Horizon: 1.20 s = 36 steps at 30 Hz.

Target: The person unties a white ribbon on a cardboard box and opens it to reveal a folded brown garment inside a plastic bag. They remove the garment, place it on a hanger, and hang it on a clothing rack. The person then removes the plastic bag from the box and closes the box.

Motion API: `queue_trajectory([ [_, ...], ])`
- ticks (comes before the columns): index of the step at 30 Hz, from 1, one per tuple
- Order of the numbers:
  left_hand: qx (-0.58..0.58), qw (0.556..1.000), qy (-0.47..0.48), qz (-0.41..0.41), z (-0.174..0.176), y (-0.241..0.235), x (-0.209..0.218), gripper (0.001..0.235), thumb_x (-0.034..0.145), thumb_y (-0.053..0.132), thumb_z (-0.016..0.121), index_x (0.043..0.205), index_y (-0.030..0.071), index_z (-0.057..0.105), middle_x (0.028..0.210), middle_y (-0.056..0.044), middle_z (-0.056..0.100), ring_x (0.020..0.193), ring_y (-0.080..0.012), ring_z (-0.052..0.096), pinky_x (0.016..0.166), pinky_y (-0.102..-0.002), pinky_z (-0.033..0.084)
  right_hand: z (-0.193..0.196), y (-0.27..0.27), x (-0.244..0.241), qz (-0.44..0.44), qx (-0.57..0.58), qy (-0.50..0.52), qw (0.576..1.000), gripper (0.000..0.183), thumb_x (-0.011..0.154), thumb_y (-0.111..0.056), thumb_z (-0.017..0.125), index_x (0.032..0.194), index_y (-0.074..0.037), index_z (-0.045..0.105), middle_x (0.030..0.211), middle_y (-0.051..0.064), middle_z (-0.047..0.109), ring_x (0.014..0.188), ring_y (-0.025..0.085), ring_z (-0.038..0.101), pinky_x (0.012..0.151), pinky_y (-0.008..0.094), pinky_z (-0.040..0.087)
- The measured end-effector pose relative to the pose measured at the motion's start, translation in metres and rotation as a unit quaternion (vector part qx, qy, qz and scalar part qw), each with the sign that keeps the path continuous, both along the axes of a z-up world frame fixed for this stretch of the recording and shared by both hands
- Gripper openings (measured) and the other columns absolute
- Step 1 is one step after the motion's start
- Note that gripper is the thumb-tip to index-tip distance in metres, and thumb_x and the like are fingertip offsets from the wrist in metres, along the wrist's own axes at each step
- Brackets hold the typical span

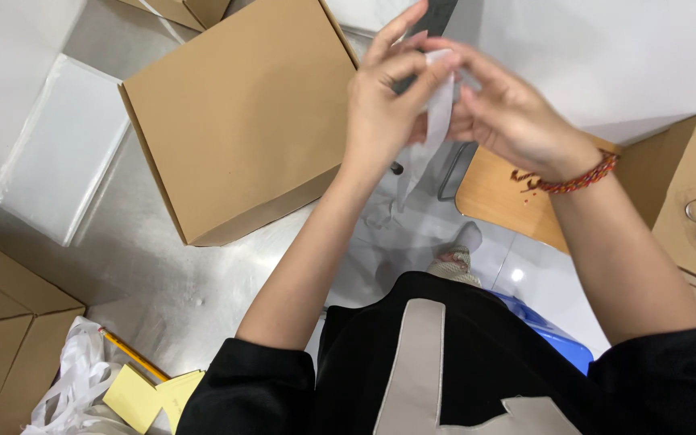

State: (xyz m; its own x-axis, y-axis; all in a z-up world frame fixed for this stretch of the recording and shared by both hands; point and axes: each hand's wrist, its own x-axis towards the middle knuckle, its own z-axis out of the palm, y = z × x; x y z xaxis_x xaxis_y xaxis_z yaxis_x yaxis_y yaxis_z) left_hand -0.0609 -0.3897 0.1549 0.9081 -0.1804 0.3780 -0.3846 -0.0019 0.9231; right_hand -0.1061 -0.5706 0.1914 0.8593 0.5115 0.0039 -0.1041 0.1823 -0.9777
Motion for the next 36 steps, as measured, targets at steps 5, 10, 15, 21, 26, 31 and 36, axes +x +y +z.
queue_trajectory([
  [5, -0.087, 0.981, 0.175, 0.007, 0.042, 0.004, -0.001, 0.053, 0.094, 0.054, 0.055, 0.094, 0.007, 0.081, 0.127, -0.016, 0.079, 0.123, -0.0212, 0.074, 0.103, -0.031, 0.057, 0.019, 0.000, 0.003, -0.009, 0.008, -0.055, 0.998, 0.075, 0.108, -0.032, 0.049, 0.171, -0.015, 0.013, 0.129, 0.036, 0.067, 0.124, 0.047, 0.070, 0.116, 0.057, 0.057],
  [10, -0.156, 0.960, 0.195, -0.129, 0.024, 0.006, 0.000, 0.069, 0.102, 0.063, 0.037, 0.130, 0.005, 0.061, 0.116, -0.020, 0.071, 0.103, -0.0275, 0.075, 0.100, -0.043, 0.064, 0.046, -0.009, 0.017, -0.034, -0.018, -0.116, 0.992, 0.048, 0.112, -0.029, 0.048, 0.152, -0.005, 0.044, 0.140, 0.031, 0.065, 0.129, 0.043, 0.071, 0.116, 0.048, 0.059],
  [15, -0.050, 0.932, 0.219, -0.285, 0.028, 0.014, -0.002, 0.065, 0.094, 0.063, 0.064, 0.138, 0.016, 0.057, 0.123, -0.017, 0.082, 0.125, -0.0274, 0.076, 0.101, -0.036, 0.059, 0.064, -0.012, 0.024, -0.063, -0.066, -0.174, 0.981, 0.030, 0.117, -0.036, 0.045, 0.132, -0.011, 0.052, 0.138, 0.031, 0.069, 0.129, 0.034, 0.071, 0.108, 0.037, 0.056],
  [21, 0.059, 0.862, 0.262, -0.430, 0.003, 0.007, -0.002, 0.058, 0.101, 0.047, 0.057, 0.137, 0.002, 0.067, 0.128, -0.021, 0.078, 0.120, -0.0306, 0.079, 0.112, -0.033, 0.055, 0.051, -0.012, 0.027, -0.108, -0.069, -0.167, 0.978, 0.050, 0.113, -0.041, 0.047, 0.143, -0.004, 0.058, 0.152, 0.024, 0.063, 0.119, 0.021, 0.066, 0.113, 0.036, 0.054],
  [26, -0.050, 0.888, 0.223, -0.399, 0.019, -0.001, -0.009, 0.048, 0.109, 0.038, 0.057, 0.134, -0.002, 0.068, 0.121, -0.021, 0.079, 0.113, -0.0286, 0.079, 0.104, -0.038, 0.061, -0.013, 0.001, 0.006, -0.162, -0.018, 0.000, 0.987, 0.049, 0.110, -0.054, 0.041, 0.118, -0.010, 0.061, 0.110, 0.003, 0.066, 0.093, 0.014, 0.062, 0.089, 0.031, 0.053],
  [31, -0.132, 0.904, 0.220, -0.342, 0.044, 0.015, -0.010, 0.045, 0.116, 0.032, 0.052, 0.139, -0.003, 0.066, 0.131, -0.027, 0.074, 0.121, -0.0358, 0.075, 0.104, -0.046, 0.062, -0.067, 0.025, -0.011, -0.199, -0.067, 0.077, 0.975, 0.071, 0.112, -0.057, 0.038, 0.140, 0.005, 0.061, 0.137, 0.024, 0.066, 0.125, 0.028, 0.062, 0.111, 0.044, 0.046],
  [36, -0.162, 0.921, 0.259, -0.241, 0.045, 0.027, 0.003, 0.051, 0.105, 0.039, 0.057, 0.141, 0.004, 0.065, 0.139, -0.015, 0.074, 0.126, -0.0272, 0.074, 0.109, -0.035, 0.058, -0.042, 0.027, -0.023, -0.096, -0.117, -0.031, 0.988, 0.049, 0.107, -0.042, 0.051, 0.133, -0.004, 0.067, 0.102, 0.014, 0.083, 0.100, 0.022, 0.078, 0.103, 0.035, 0.056],
])
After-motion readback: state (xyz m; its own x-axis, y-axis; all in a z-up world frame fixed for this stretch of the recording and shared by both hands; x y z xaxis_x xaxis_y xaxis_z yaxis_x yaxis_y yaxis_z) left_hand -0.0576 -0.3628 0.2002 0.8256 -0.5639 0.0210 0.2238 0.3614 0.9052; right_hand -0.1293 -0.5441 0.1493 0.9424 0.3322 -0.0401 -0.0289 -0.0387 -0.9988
